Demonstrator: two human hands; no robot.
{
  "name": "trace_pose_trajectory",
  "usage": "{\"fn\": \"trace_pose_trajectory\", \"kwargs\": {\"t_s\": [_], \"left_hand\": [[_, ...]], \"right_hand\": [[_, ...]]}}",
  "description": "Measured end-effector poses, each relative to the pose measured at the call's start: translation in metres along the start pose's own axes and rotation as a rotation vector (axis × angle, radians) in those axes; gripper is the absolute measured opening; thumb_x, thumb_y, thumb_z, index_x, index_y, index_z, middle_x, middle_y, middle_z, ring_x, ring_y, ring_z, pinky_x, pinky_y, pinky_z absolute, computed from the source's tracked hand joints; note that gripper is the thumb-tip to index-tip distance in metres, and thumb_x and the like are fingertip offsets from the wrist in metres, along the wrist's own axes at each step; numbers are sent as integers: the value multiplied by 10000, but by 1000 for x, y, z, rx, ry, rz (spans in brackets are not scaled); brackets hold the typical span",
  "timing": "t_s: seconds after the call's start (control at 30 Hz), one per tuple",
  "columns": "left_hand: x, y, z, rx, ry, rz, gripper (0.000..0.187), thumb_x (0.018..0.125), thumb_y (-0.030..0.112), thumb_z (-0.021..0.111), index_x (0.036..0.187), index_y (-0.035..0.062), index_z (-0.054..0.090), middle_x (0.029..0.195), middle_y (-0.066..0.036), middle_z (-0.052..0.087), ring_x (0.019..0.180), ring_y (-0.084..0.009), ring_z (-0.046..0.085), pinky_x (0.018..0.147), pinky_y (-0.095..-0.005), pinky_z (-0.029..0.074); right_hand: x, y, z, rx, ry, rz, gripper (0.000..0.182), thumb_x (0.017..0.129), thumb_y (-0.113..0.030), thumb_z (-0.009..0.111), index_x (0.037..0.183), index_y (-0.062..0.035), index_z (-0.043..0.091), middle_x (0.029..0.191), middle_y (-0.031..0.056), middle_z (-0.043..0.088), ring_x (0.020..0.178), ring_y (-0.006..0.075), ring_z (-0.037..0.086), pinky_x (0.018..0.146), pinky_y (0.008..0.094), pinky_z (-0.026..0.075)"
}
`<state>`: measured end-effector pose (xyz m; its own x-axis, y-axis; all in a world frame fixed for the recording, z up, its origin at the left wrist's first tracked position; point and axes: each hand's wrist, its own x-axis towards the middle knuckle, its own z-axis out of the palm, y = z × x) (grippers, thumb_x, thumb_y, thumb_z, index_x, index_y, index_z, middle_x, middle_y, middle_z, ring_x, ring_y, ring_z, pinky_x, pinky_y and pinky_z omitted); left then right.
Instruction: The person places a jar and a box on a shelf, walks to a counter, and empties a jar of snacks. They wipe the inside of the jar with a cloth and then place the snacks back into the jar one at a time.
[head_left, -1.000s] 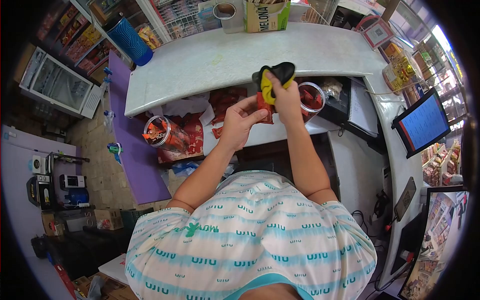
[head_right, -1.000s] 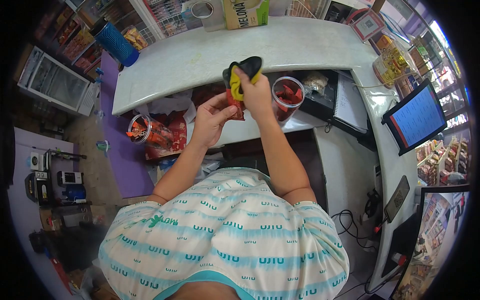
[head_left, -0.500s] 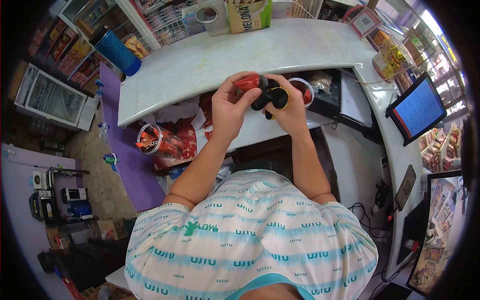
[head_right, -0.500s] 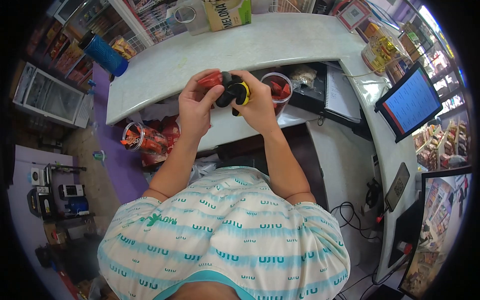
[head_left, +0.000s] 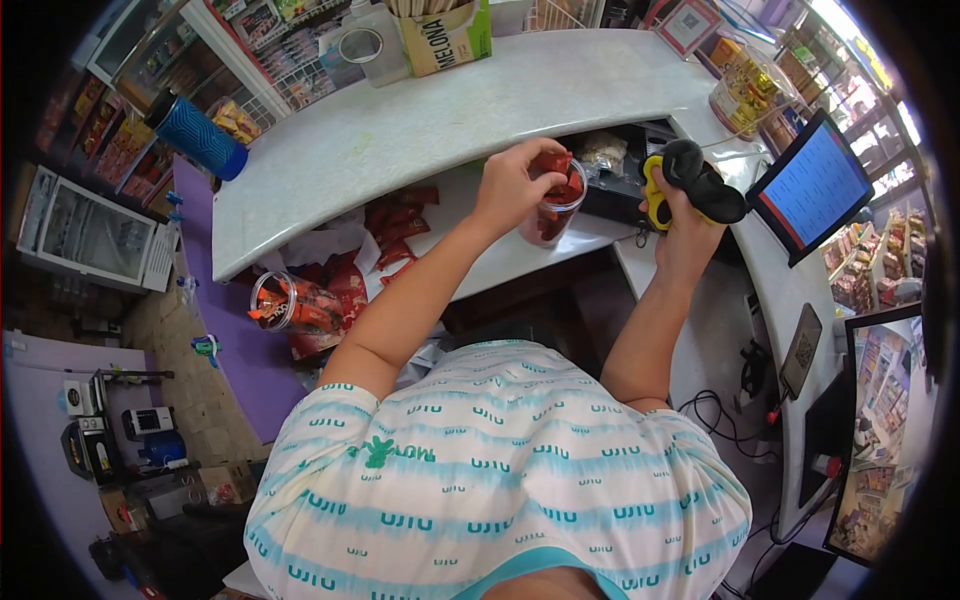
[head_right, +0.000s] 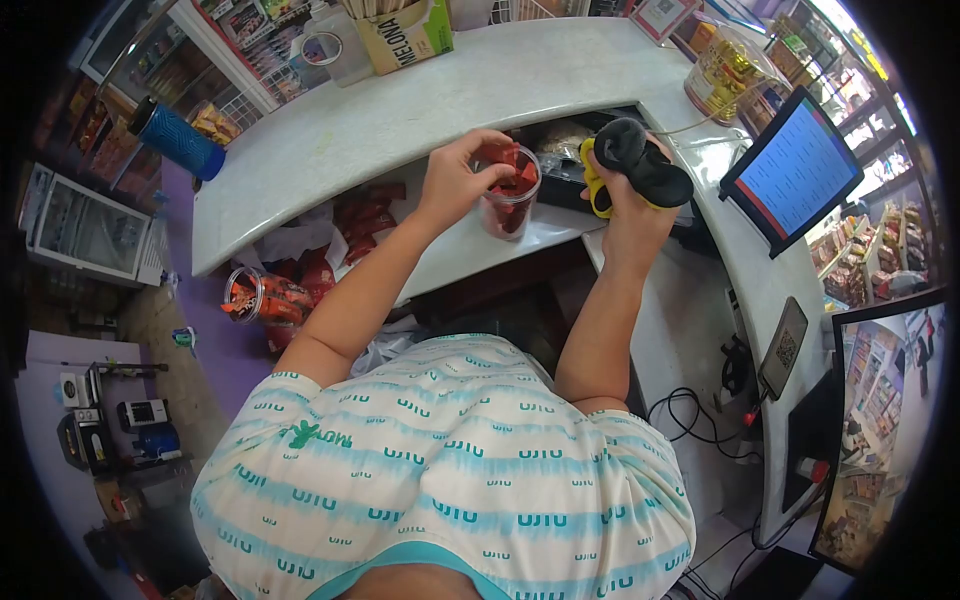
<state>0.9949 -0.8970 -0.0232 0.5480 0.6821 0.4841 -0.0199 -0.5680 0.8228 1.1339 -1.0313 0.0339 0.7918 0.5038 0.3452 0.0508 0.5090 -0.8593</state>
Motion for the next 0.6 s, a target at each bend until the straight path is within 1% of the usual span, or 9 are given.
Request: {"fn": "trace_pose_trajectory", "kwargs": {"t_s": [0.03, 0.1, 0.23, 0.33, 0.4, 0.43, 0.5, 0.57, 0.6], "left_hand": [[0, -5, 4, 0, -5, -3, 311, 722, 60, 750, 1013, 39, 642, 908, -73, 691, 809, -140, 665, 757, -271, 518], [-2, -12, 10, 251, -45, 27, 235, 723, 77, 743, 933, 21, 653, 909, -81, 688, 779, -196, 673, 732, -288, 521], [2, -28, 18, 356, -147, 37, 163, 733, 101, 727, 845, 6, 656, 895, -95, 673, 755, -247, 662, 711, -332, 524], [5, -22, 16, 452, -270, 60, 131, 750, 117, 706, 822, 11, 678, 904, -85, 659, 853, -252, 632, 781, -346, 500], [7, -21, 13, 654, -285, 250, 147, 764, 128, 689, 870, 26, 696, 949, -80, 646, 988, -262, 571, 872, -343, 456], [5, -19, 12, 657, -278, 246, 147, 764, 128, 689, 870, 26, 696, 949, -80, 646, 988, -262, 571, 872, -343, 456], [-1, -12, 7, 449, -94, 344, 171, 766, 119, 688, 920, 47, 704, 997, -73, 633, 1043, -275, 523, 917, -347, 419], [-15, -5, -8, 414, -5, 325, 180, 764, 112, 689, 934, 53, 702, 1010, -76, 628, 1030, -277, 529, 909, -359, 425], [-25, -3, -18, 373, 76, 308, 191, 762, 105, 690, 947, 59, 699, 1023, -79, 623, 1016, -279, 535, 900, -371, 430]], "right_hand": [[-1, 1, -1, -4, 4, -14, 347, 724, 51, 702, 1050, 52, 582, 834, 146, 642, 613, 213, 631, 478, 288, 502], [-2, 2, -2, -8, -7, 1, 351, 727, 46, 704, 1055, 49, 580, 836, 141, 640, 614, 212, 629, 483, 286, 500], [-3, 5, -1, -5, -46, 8, 359, 730, 35, 707, 1065, 38, 579, 839, 127, 635, 631, 201, 624, 494, 282, 498], [-3, 10, 0, 7, -83, 25, 378, 710, 14, 742, 1056, 11, 590, 895, 80, 632, 702, 149, 627, 504, 250, 519], [-3, 12, 1, -4, -103, 27, 388, 705, 20, 744, 1059, 10, 588, 895, 79, 631, 699, 145, 626, 508, 248, 519], [-4, 12, 2, -17, -119, 25, 397, 700, 26, 746, 1063, 10, 585, 896, 78, 631, 695, 141, 624, 512, 246, 519], [-5, 11, 6, -26, -123, 25, 406, 693, 29, 749, 1065, 6, 586, 894, 74, 630, 683, 137, 621, 504, 245, 517], [-8, 11, 11, -34, -125, 34, 415, 687, 32, 752, 1066, 2, 588, 892, 71, 630, 670, 133, 617, 495, 244, 514], [-10, 11, 12, -2, -145, 72, 419, 682, 34, 752, 1068, 0, 589, 902, 66, 629, 704, 133, 618, 551, 245, 520]]}}
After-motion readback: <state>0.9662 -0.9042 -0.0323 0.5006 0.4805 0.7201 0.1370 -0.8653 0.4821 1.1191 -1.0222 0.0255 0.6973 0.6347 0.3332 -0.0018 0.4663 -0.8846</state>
